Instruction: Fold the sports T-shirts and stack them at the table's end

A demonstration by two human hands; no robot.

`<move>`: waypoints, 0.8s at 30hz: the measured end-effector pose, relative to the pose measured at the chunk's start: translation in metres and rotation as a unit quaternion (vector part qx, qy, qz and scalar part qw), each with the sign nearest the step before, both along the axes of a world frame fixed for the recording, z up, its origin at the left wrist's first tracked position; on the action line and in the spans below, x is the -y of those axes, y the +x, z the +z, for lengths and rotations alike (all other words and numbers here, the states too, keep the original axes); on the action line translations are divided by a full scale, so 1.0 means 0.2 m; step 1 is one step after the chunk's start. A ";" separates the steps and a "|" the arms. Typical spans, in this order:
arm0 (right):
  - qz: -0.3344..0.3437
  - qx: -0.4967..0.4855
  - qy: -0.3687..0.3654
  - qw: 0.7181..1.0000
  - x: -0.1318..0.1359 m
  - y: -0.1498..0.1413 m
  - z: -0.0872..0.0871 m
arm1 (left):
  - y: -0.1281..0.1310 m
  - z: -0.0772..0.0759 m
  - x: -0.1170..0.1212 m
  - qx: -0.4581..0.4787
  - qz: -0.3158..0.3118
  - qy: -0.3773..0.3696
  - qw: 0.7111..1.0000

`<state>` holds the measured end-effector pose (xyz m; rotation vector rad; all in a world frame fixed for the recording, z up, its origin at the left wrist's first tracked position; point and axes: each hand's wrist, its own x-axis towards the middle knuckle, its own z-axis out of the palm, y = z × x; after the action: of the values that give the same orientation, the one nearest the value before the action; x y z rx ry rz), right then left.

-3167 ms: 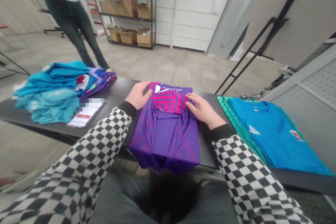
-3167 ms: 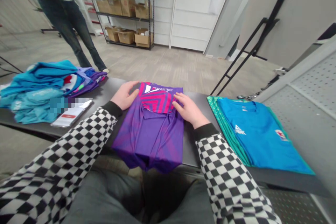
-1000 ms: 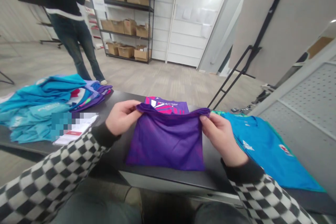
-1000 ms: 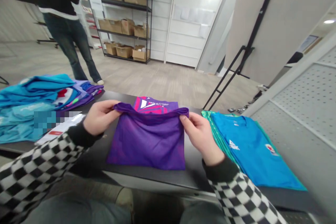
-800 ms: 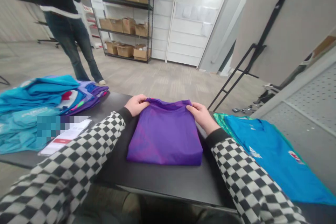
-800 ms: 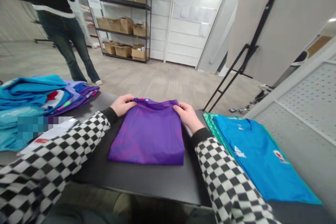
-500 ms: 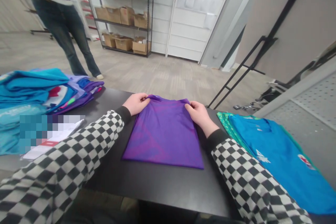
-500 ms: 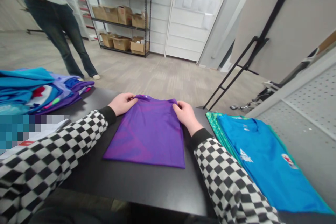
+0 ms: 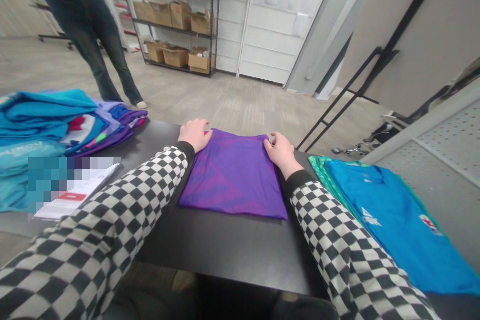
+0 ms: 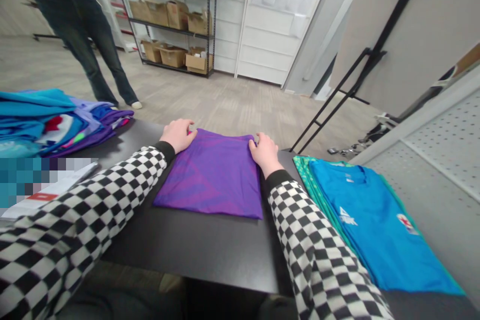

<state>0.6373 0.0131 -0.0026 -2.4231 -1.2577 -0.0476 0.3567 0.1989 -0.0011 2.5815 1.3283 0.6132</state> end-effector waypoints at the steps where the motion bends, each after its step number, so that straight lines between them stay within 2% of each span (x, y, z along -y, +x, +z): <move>1: 0.001 0.005 0.022 1.000 0.02 -0.02 0.02 | -0.02 0.02 0.03 0.015 -0.003 0.013 1.000; 3: 0.040 0.024 0.072 0.996 0.12 -0.07 0.06 | -0.08 0.06 0.12 0.052 -0.050 0.041 0.997; 6: 0.185 0.044 0.127 0.973 0.40 -0.19 0.12 | -0.28 0.08 0.37 0.099 -0.198 0.055 0.974; 8: 0.274 0.034 0.114 0.954 0.65 -0.29 0.13 | -0.47 0.04 0.57 0.093 -0.283 0.043 0.954; 10: 0.345 0.005 0.040 0.938 0.90 -0.38 0.12 | -0.68 -0.02 0.77 0.033 -0.332 0.030 0.942; 11: 0.365 -0.005 0.002 0.931 1.00 -0.42 0.11 | -0.77 -0.05 0.85 -0.007 -0.345 0.024 0.938; 14: 0.386 -0.023 -0.088 0.918 1.22 -0.50 0.08 | -0.96 -0.13 1.04 -0.061 -0.307 0.018 0.949; 17: 0.391 -0.034 -0.107 0.914 1.34 -0.56 0.04 | -1.04 -0.16 1.14 -0.058 -0.296 0.021 0.953; 19: 0.395 -0.025 -0.075 0.915 1.43 -0.60 0.00 | -1.08 -0.18 1.18 -0.035 -0.304 0.043 0.951; 22: 0.395 0.004 0.025 0.918 1.55 -0.66 -0.07 | -1.14 -0.20 1.21 0.016 -0.321 0.082 0.943; 24: 0.402 0.007 0.088 0.912 1.62 -0.69 -0.07 | -1.17 -0.19 1.23 0.048 -0.342 0.085 0.935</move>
<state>0.4993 -0.3102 -0.0167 -1.6005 -2.0523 0.0547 0.1223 -0.0479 -0.0391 2.8390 0.2929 0.7152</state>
